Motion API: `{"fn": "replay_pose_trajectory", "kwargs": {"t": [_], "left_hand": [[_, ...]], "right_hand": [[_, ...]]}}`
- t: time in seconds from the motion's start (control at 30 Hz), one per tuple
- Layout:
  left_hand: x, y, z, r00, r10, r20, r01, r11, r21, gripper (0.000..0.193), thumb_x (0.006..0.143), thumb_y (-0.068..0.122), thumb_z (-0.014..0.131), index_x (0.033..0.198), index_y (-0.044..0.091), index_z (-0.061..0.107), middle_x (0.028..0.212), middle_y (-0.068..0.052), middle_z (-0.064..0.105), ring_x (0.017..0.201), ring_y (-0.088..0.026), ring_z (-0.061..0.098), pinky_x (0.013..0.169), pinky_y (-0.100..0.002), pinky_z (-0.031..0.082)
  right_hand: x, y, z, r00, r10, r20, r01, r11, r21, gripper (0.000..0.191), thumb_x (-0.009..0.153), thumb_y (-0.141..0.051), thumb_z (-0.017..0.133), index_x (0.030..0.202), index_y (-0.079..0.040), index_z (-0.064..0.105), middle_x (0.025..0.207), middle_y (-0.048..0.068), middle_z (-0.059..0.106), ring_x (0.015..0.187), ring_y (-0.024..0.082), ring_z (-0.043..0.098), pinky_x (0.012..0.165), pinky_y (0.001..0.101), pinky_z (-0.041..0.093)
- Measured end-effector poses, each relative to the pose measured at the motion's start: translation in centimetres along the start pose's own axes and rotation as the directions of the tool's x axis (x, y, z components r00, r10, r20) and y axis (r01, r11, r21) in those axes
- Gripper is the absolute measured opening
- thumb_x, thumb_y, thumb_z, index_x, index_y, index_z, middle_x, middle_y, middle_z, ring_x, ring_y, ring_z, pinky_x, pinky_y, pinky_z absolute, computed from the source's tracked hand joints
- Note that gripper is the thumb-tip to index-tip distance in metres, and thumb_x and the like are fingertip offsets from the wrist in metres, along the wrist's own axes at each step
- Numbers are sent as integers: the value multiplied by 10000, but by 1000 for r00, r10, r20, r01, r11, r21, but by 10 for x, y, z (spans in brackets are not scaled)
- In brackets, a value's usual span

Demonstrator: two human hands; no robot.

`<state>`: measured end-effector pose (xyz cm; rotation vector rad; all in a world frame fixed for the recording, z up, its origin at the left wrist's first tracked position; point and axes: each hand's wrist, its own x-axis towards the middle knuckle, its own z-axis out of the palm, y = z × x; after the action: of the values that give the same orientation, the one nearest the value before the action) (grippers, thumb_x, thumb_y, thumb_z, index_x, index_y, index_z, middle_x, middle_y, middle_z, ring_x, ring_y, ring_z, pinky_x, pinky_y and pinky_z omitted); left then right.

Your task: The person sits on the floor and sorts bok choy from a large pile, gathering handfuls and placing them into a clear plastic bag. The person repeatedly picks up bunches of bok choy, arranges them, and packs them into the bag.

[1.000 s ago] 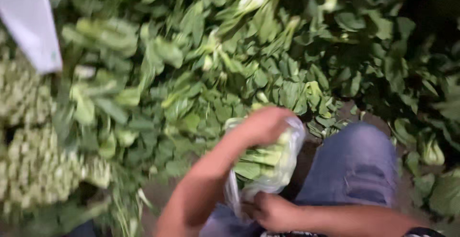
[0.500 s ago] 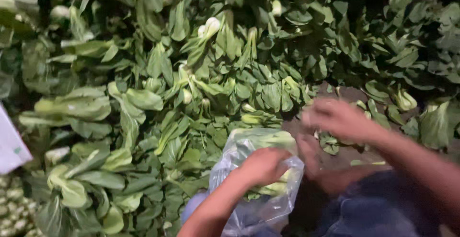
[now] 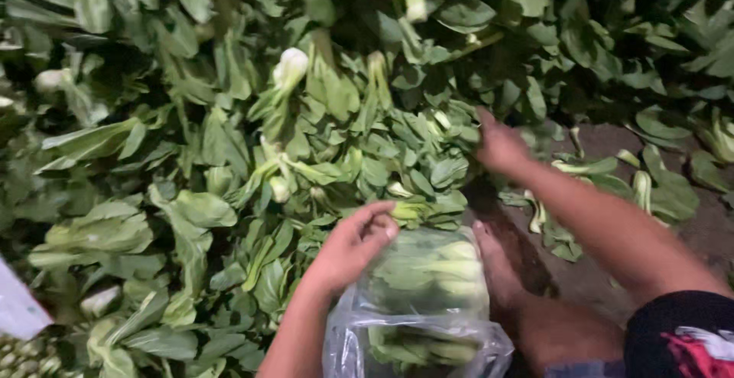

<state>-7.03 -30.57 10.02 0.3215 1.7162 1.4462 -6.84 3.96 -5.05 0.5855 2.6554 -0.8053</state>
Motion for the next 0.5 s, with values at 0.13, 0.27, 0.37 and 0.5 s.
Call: {"fn": "replay_pose_trajectory", "kwargs": {"t": [0.13,0.27,0.37,0.5], "left_hand": [[39,-31,9,991,-131,23,130,991,9,491,936,184,669,1374,-9,559,954,-11,667,900,-97,640,833,-250,523],[88,-43,30,999,-36,-16,38,979,199,542,942,184,743,1404,-33,559,1135,-79,632,1060,-171,575,935,-320,478],[138,-41,64,990,137,-8,-134,979,156,746,892,166,795,1494,7,386,1390,-88,562,1308,-206,527,1099,-347,405],[161,-38,112,985,172,-16,-173,979,-104,850,864,187,788,1551,31,313,1422,-111,595,1302,-231,560,1118,-370,427]], "right_hand": [[-8,74,-31,957,-288,35,254,890,379,713,719,-91,758,1404,-83,562,1317,177,678,1172,325,653,995,438,507],[-62,95,-51,976,-56,212,-62,855,514,672,765,-118,737,1418,-158,582,1336,87,690,1145,259,657,990,393,504],[-105,77,-41,999,-11,52,-23,790,613,693,773,-70,681,1448,-172,568,1400,70,651,1173,281,632,1010,394,496],[-148,58,-24,927,-235,-293,369,722,585,664,776,-25,678,1420,-90,530,1409,150,566,1318,275,537,1102,381,421]]}}
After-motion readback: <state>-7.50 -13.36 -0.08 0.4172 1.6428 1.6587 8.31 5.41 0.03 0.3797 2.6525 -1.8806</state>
